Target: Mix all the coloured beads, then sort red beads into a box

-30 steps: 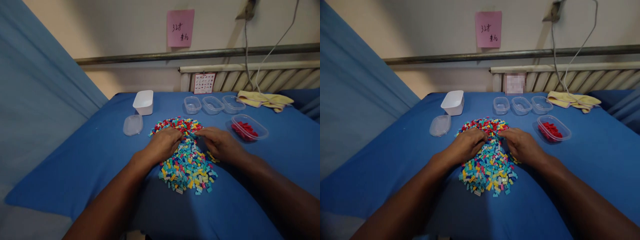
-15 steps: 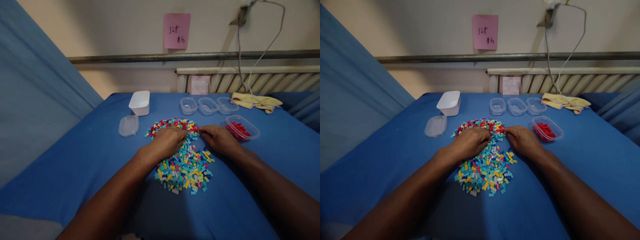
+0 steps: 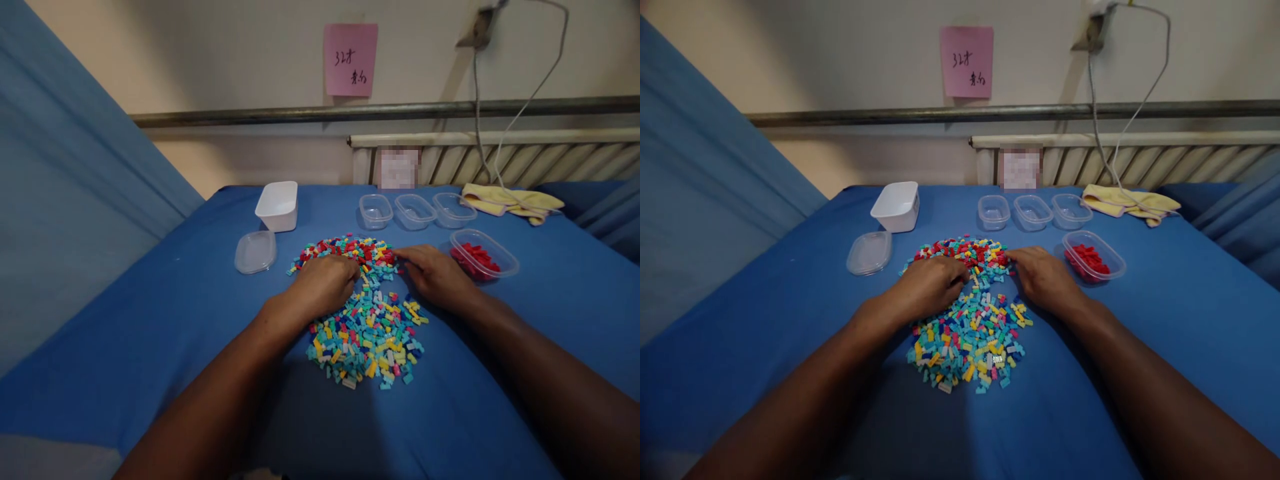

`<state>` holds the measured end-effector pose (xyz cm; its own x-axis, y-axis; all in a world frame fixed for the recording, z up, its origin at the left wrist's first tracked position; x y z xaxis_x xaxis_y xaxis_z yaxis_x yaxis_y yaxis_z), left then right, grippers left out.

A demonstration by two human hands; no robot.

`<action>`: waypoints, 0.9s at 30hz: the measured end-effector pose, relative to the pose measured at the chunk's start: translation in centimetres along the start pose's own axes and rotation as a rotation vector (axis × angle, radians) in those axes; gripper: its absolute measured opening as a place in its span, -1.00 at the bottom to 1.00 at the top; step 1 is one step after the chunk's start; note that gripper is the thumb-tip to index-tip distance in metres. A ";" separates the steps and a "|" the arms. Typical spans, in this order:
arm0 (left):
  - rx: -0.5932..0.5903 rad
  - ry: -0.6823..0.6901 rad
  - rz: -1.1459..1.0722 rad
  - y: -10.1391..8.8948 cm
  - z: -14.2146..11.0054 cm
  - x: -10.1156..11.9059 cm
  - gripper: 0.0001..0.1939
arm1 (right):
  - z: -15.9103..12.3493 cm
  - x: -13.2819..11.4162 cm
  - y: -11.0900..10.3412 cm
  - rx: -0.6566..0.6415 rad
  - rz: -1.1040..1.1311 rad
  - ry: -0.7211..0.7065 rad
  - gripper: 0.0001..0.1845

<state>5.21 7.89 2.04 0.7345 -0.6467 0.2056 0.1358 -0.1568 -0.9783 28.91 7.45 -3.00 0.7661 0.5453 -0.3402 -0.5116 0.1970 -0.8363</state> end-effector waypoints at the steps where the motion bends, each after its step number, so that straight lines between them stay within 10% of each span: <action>1: 0.028 -0.006 -0.035 -0.1 -0.1 0.0 -0.80 | 0.0 -0.3 0.1 -0.016 -0.002 -0.027 -0.53; 12: 0.282 -0.162 -1.130 1.0 -0.1 -2.2 -0.83 | 0.0 -3.1 -0.1 -0.062 0.177 -0.185 -0.29; 27: 0.382 -0.347 -1.527 1.8 -0.6 -1.6 -0.80 | -1.9 -10.9 -1.0 -0.386 0.325 -0.377 -0.42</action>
<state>3.91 8.16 -0.07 -0.1353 0.1313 0.9821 0.9558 -0.2439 0.1643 21.86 -0.20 0.77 0.3692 0.7915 -0.4871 -0.4637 -0.2973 -0.8346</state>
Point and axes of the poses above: each hand's wrist, its own z-axis towards the middle knuckle, its own y-axis out of the palm, x = y × z, the point moved 5 cm from there along z, towards the middle knuckle, and after that the axes turned 3 degrees about -x, right-handed, at the moved point
